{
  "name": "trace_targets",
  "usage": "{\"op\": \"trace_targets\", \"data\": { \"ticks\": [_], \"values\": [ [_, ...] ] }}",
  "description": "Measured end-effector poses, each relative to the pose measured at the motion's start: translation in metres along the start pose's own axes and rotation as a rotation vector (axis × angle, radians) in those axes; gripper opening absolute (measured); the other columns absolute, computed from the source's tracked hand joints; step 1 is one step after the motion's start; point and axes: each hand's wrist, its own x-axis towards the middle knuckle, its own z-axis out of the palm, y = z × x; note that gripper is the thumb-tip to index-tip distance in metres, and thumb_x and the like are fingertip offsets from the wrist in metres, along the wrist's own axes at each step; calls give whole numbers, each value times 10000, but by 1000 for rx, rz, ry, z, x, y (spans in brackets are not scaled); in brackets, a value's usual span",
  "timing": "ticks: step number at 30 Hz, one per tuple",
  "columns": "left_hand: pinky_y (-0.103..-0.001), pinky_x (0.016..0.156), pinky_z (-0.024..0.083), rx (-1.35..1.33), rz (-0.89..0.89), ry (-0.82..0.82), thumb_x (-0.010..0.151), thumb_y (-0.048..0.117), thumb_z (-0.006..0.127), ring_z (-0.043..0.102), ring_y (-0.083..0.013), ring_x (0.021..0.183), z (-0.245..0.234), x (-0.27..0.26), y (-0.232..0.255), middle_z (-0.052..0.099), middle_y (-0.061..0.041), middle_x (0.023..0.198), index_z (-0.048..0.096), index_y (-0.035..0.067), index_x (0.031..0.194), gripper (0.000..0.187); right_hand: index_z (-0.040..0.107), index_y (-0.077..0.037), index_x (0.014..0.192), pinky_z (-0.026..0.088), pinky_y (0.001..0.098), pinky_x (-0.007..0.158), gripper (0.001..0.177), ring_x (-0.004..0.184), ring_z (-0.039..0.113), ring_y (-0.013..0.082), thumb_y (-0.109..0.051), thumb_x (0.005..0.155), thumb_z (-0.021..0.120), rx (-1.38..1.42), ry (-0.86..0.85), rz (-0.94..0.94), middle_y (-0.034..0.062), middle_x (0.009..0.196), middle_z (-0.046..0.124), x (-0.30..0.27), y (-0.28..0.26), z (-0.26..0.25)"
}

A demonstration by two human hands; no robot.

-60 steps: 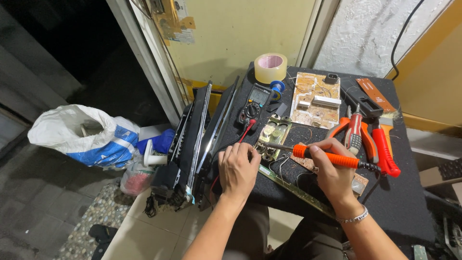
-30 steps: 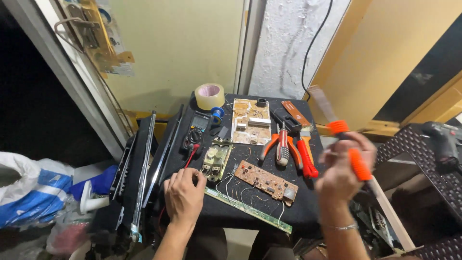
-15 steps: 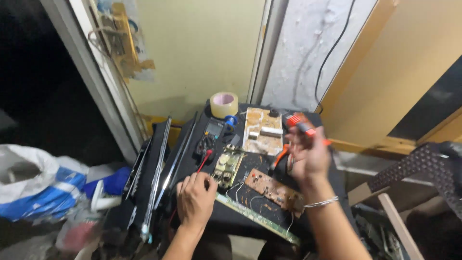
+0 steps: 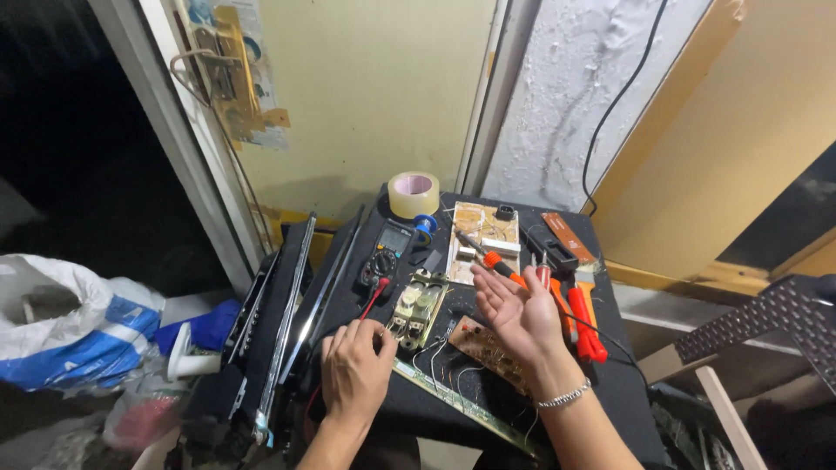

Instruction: Soldering components onto a circuit board and testing the circuitry with a multimeter.

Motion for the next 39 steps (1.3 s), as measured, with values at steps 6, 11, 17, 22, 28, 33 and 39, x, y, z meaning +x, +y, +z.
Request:
{"op": "trace_targets", "data": {
  "ticks": [6, 11, 17, 22, 28, 33, 39],
  "values": [
    [-464, 680, 434, 25, 51, 123, 852, 161, 682, 618, -301, 738, 3, 1, 3, 648, -34, 748, 637, 177, 777, 89, 654, 15, 1284, 534, 298, 578, 440, 637, 677, 232, -332, 1033, 553, -649, -161, -532, 173, 904, 741, -46, -10, 18],
    [-386, 685, 525, -18, 28, 127, 831, 205, 677, 672, -251, 699, 4, -2, -3, 603, 2, 680, 621, 187, 785, 75, 697, -30, 1278, 539, 276, 576, 233, 642, 675, 185, -76, 1077, 589, -1167, -58, -1060, 143, 816, 725, -35, 3, -14],
    [-364, 685, 514, -41, 23, 108, 828, 198, 688, 668, -240, 694, 11, -2, -5, 599, 12, 682, 630, 189, 791, 70, 791, -146, 1178, 527, 248, 605, 228, 575, 674, 134, -66, 990, 689, -1426, -109, -1233, 17, 672, 728, -32, 6, -25],
    [-358, 691, 510, -50, 21, 101, 817, 199, 703, 664, -236, 692, 11, -3, -7, 595, 14, 680, 632, 189, 790, 77, 803, -84, 1102, 532, 300, 590, 195, 562, 683, 188, -12, 963, 686, -1441, -189, -1319, 54, 613, 697, -39, 13, -18],
    [-354, 691, 502, -51, 12, 105, 818, 203, 703, 654, -232, 688, 11, -3, -8, 588, 15, 681, 639, 197, 794, 69, 809, -87, 1079, 514, 306, 545, 184, 518, 648, 181, -16, 950, 698, -1445, -227, -1330, 38, 583, 674, -40, 13, -16],
    [-361, 688, 498, -54, 15, 121, 818, 213, 702, 652, -234, 695, 12, -4, -8, 584, 13, 685, 626, 204, 792, 81, 808, -76, 1081, 503, 308, 533, 191, 501, 636, 177, -8, 951, 686, -1449, -249, -1330, 60, 567, 668, -40, 15, -16],
    [-363, 678, 489, -115, 12, 125, 820, 246, 707, 646, -225, 672, 13, -5, -10, 590, 24, 679, 638, 205, 801, 83, 800, -50, 1068, 508, 303, 540, 178, 511, 645, 175, 21, 958, 679, -1449, -261, -1314, 61, 582, 680, -43, 14, -14]
  ]
}}
